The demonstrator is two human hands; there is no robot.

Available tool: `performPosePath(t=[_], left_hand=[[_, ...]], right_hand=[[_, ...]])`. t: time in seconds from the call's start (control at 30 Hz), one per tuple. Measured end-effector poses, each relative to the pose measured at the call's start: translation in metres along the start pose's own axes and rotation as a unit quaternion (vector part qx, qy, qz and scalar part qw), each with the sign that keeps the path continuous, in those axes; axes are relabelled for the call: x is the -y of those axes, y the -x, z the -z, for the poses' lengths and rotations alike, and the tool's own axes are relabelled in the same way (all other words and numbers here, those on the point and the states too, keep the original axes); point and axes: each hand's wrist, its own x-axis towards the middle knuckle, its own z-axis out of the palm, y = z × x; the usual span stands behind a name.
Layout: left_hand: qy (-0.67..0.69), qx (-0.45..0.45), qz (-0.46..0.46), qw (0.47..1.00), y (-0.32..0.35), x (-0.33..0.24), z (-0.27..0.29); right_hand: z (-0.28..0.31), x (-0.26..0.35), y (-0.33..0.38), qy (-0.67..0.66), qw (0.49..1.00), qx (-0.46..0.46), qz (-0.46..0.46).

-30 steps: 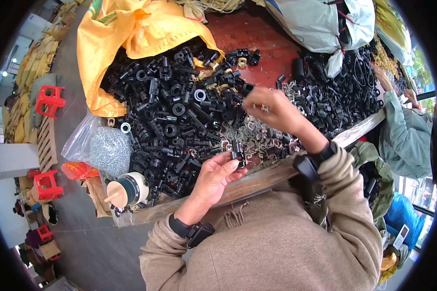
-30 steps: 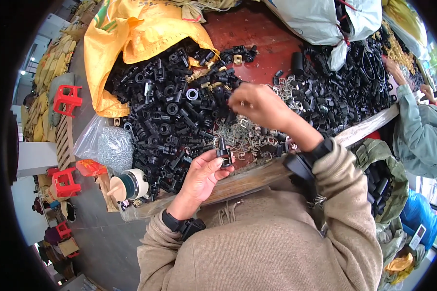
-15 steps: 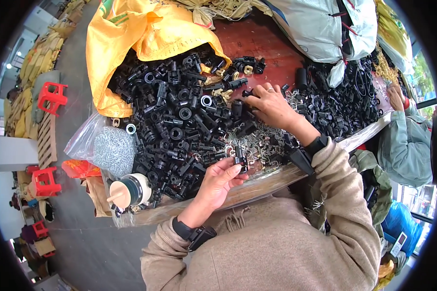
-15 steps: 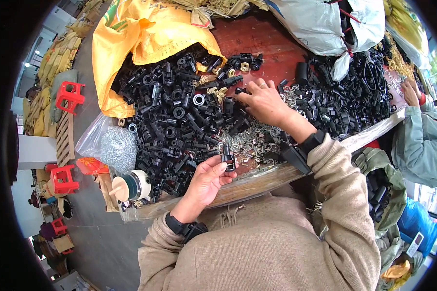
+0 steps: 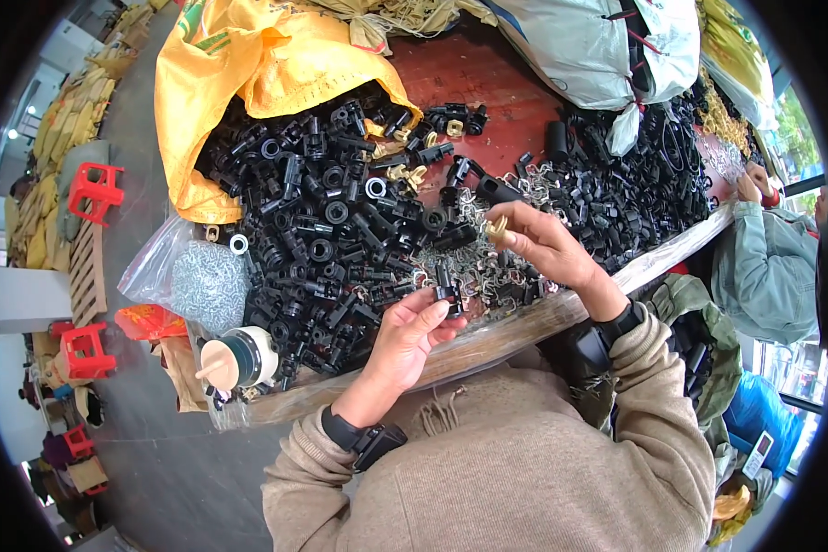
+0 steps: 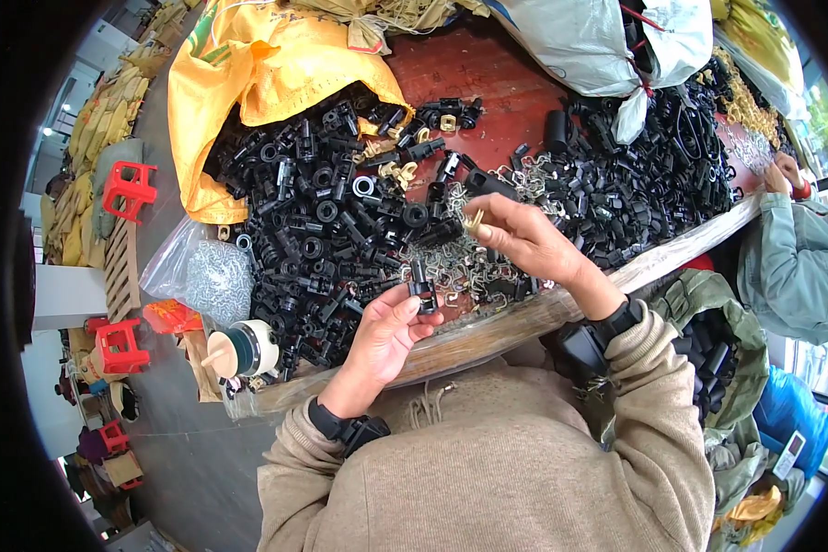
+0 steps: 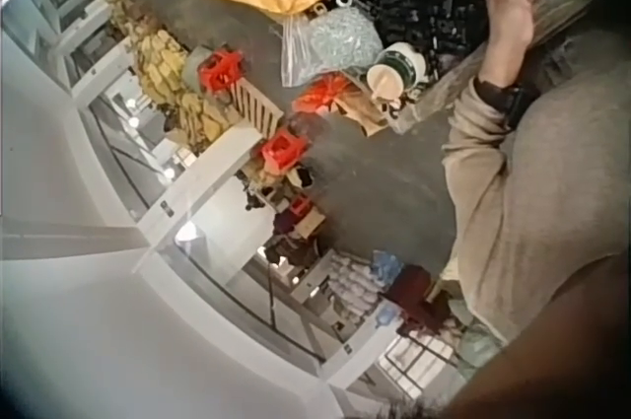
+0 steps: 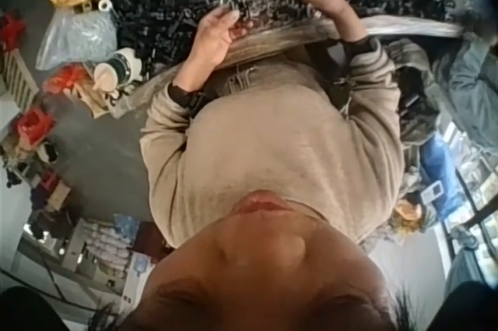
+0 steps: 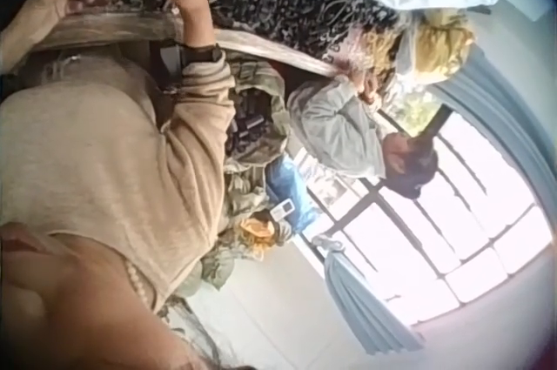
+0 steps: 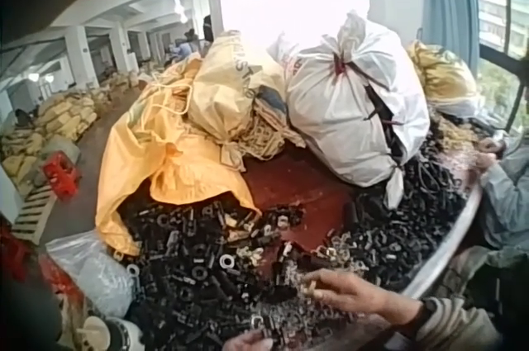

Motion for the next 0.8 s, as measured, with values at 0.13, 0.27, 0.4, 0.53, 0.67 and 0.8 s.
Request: performPosePath(t=[0.13, 0.27, 0.4, 0.53, 0.67, 0.8], left_hand=[[-0.003, 0.004, -0.006, 1.000, -0.003, -0.002, -0.004], [-0.010, 0.021, -0.002, 1.000, -0.004, -0.002, -0.007], [-0.013, 0.009, 0.001, 1.000, -0.004, -0.001, -0.004], [-0.008, -0.002, 0.001, 1.000, -0.005, 0.000, 0.000], [-0.003, 0.001, -0.001, 1.000, -0.005, -0.002, -0.004], [-0.001, 0.004, 0.001, 1.000, -0.005, -0.002, -0.006]], right_hand=[[-0.013, 0.003, 0.011, -0.244, 0.963, 0.047, -0.101], [-0.033, -0.003, 0.016, -0.384, 0.915, 0.043, -0.117], [-0.039, -0.005, 0.015, -0.423, 0.898, 0.030, -0.117], [-0.045, 0.001, 0.014, -0.349, 0.933, -0.011, -0.088], [-0.053, 0.012, 0.012, -0.278, 0.958, -0.050, -0.042], [-0.054, 0.008, 0.014, -0.208, 0.975, -0.074, -0.009]])
